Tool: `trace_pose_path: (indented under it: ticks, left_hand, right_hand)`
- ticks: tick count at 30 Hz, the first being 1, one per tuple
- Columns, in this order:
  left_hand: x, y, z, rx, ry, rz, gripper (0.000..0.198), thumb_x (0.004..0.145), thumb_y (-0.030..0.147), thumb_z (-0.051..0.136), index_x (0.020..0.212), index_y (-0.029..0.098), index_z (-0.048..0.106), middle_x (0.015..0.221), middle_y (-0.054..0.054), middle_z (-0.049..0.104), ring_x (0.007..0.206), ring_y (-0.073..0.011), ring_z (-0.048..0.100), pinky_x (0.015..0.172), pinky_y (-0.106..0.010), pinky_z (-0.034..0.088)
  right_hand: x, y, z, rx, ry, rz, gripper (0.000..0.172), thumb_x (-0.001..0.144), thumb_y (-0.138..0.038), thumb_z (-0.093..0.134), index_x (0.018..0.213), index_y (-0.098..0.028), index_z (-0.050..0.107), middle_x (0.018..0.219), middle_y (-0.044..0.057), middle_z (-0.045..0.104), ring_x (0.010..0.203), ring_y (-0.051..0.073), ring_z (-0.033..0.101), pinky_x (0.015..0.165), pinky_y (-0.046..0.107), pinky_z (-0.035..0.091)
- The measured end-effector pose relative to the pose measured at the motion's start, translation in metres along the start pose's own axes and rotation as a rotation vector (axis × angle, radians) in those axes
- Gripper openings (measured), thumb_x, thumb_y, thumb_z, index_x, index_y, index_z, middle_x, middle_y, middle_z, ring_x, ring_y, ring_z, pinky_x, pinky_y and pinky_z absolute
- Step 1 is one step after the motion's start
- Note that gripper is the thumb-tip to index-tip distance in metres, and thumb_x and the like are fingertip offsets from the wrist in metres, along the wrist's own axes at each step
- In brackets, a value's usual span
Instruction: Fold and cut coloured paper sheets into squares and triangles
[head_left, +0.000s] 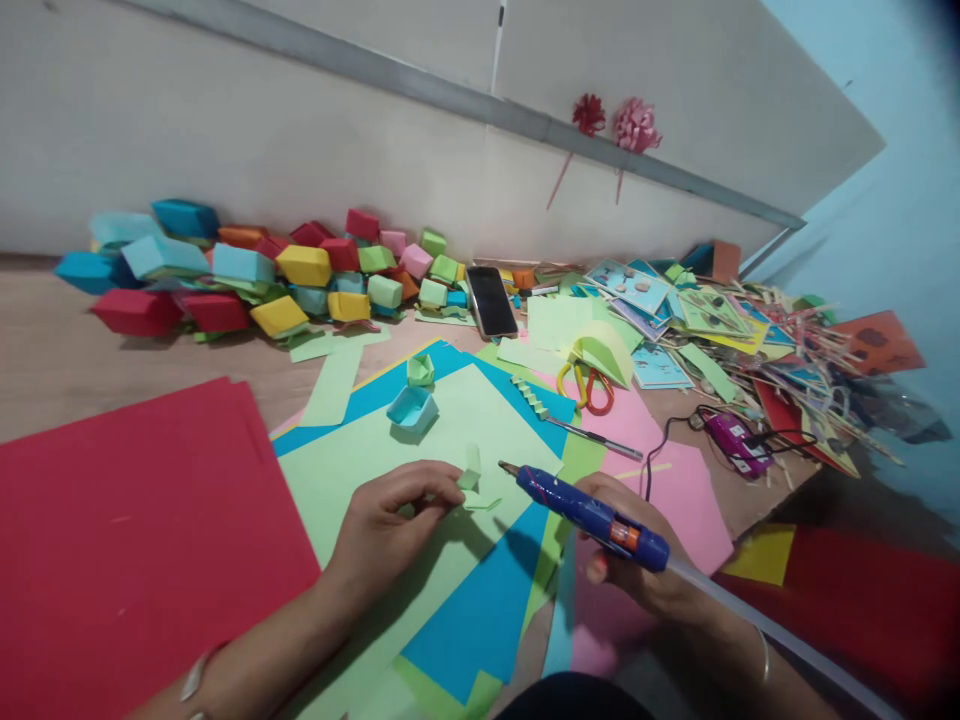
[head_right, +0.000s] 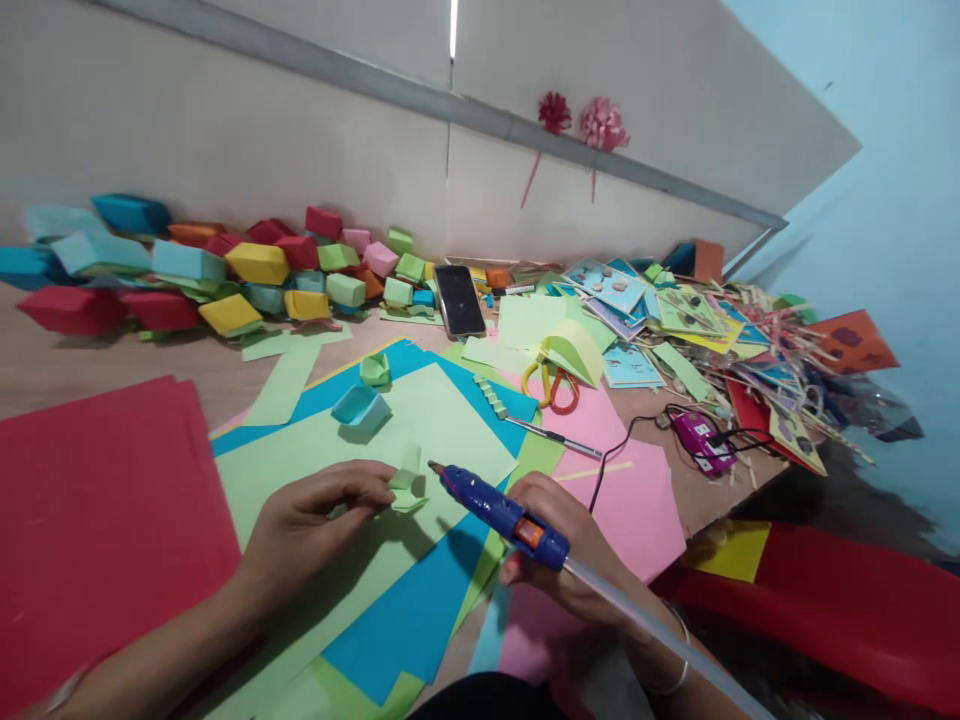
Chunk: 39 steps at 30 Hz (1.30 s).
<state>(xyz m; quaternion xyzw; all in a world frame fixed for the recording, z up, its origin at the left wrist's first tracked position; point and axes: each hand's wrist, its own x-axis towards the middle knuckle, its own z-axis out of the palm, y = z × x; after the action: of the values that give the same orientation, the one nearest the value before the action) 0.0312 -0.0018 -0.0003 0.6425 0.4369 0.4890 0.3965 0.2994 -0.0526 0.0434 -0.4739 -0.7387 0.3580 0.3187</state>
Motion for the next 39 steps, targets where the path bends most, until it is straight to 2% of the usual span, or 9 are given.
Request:
trace_pose_path:
  ticks: [4,10,15,24,31,39]
  left_hand:
    - [0.0,-0.002,0.0,-0.013,0.001,-0.005,0.016,0.071,0.018,0.063,0.061,0.022,0.074,0.079,-0.008,0.078,0.072,-0.021,0.074,0.056,-0.025,0.056]
    - [0.001,0.0,0.001,-0.023,0.0,-0.014,0.016,0.068,0.017,0.064,0.057,0.023,0.074,0.076,-0.006,0.079,0.069,-0.02,0.074,0.059,-0.025,0.058]
    - [0.002,0.001,0.001,-0.025,-0.022,-0.006,0.017,0.07,0.016,0.064,0.058,0.023,0.074,0.076,-0.006,0.079,0.069,-0.02,0.075,0.063,-0.026,0.059]
    - [0.002,-0.003,0.0,-0.008,-0.041,0.019,0.016,0.071,0.019,0.066,0.059,0.023,0.075,0.076,-0.007,0.079,0.07,-0.0207,0.075,0.064,-0.028,0.061]
    - [0.002,0.0,0.001,-0.001,-0.079,-0.005,0.017,0.071,0.018,0.064,0.059,0.024,0.075,0.075,-0.007,0.079,0.07,-0.0209,0.075,0.063,-0.027,0.06]
    - [0.0,-0.002,0.001,-0.004,-0.096,0.028,0.018,0.072,0.017,0.063,0.06,0.024,0.075,0.076,-0.006,0.079,0.07,-0.0208,0.075,0.065,-0.028,0.06]
  right_hand:
    - [0.003,-0.003,0.006,-0.067,-0.014,-0.041,0.041,0.093,-0.061,0.051,0.082,-0.022,0.054,0.082,0.003,0.057,0.073,0.017,0.055,0.063,0.028,0.045]
    - [0.005,-0.001,0.012,-0.12,-0.061,-0.107,0.03,0.091,-0.048,0.063,0.083,-0.021,0.054,0.083,0.004,0.058,0.075,0.017,0.055,0.063,0.027,0.045]
    - [0.008,0.002,0.015,-0.163,-0.08,-0.151,0.03,0.089,-0.048,0.066,0.085,-0.021,0.054,0.084,0.005,0.06,0.074,0.017,0.055,0.063,0.027,0.044]
    - [0.009,0.007,0.014,-0.208,-0.133,-0.129,0.036,0.089,-0.055,0.063,0.084,-0.02,0.054,0.086,0.006,0.061,0.077,0.018,0.055,0.065,0.028,0.045]
    - [0.01,0.009,0.014,-0.2,-0.119,-0.157,0.037,0.09,-0.056,0.06,0.084,-0.02,0.055,0.085,0.006,0.06,0.076,0.018,0.055,0.064,0.028,0.044]
    - [0.008,0.005,0.011,-0.208,-0.168,-0.106,0.029,0.092,-0.048,0.062,0.085,-0.02,0.056,0.088,0.006,0.06,0.079,0.018,0.055,0.065,0.028,0.046]
